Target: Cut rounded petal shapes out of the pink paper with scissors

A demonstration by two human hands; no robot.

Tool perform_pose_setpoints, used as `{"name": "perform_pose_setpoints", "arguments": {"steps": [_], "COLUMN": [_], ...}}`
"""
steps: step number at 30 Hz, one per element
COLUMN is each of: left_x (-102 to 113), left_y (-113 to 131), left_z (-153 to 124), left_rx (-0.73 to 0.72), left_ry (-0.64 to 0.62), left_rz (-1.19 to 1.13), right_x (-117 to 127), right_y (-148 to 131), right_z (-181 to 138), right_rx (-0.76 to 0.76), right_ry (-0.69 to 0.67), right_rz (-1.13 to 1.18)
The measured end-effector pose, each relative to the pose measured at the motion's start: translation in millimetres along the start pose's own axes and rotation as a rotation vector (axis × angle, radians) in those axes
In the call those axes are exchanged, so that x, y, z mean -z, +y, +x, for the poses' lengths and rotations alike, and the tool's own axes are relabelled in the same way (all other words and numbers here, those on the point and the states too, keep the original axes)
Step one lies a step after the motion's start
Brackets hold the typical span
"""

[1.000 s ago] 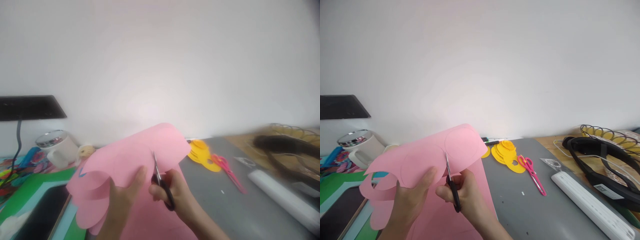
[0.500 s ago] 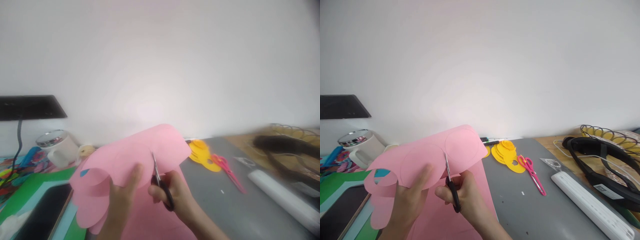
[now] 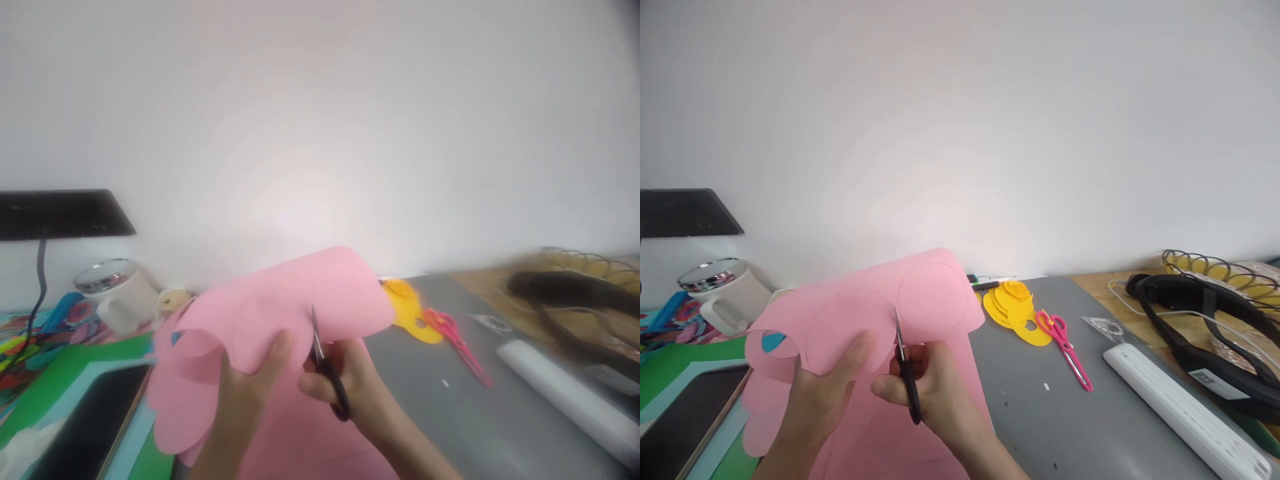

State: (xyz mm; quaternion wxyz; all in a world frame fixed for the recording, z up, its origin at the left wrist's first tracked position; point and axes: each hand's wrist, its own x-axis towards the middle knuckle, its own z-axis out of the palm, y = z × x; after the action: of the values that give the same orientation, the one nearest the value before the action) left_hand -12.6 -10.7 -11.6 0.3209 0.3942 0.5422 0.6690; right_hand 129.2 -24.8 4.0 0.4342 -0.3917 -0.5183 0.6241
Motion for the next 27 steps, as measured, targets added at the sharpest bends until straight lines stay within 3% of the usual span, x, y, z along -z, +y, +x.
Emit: {"name": "perform_pose_setpoints", "arguments": {"steps": [6,9,12,15,27], "left_x": [2,3,4,3,5], "left_y": [8,13,17,17,10], "left_z": [-5,-7,-7,-6,-4], "left_rx": [0.057,0.102,0.045,-0.007,0.016], "left_ry": [0.041,-0.016,-0.088,-0.058,-0.01], "left_rz": [0.081,0.095,0.066,0.048,0.083], "right_x": [-1,-1,-1,-2,-2], "right_y": [2,4,6,6,8], "right_z": [0,1,0,0,1], "right_rx": [0.026,0.073,0.071,0.083,0.104], "right_ry": [0.002,-0.008,-0.005,0.002,-0.018], "right_rz": [0.014,0.045,0.057,0.047,0.079]}}
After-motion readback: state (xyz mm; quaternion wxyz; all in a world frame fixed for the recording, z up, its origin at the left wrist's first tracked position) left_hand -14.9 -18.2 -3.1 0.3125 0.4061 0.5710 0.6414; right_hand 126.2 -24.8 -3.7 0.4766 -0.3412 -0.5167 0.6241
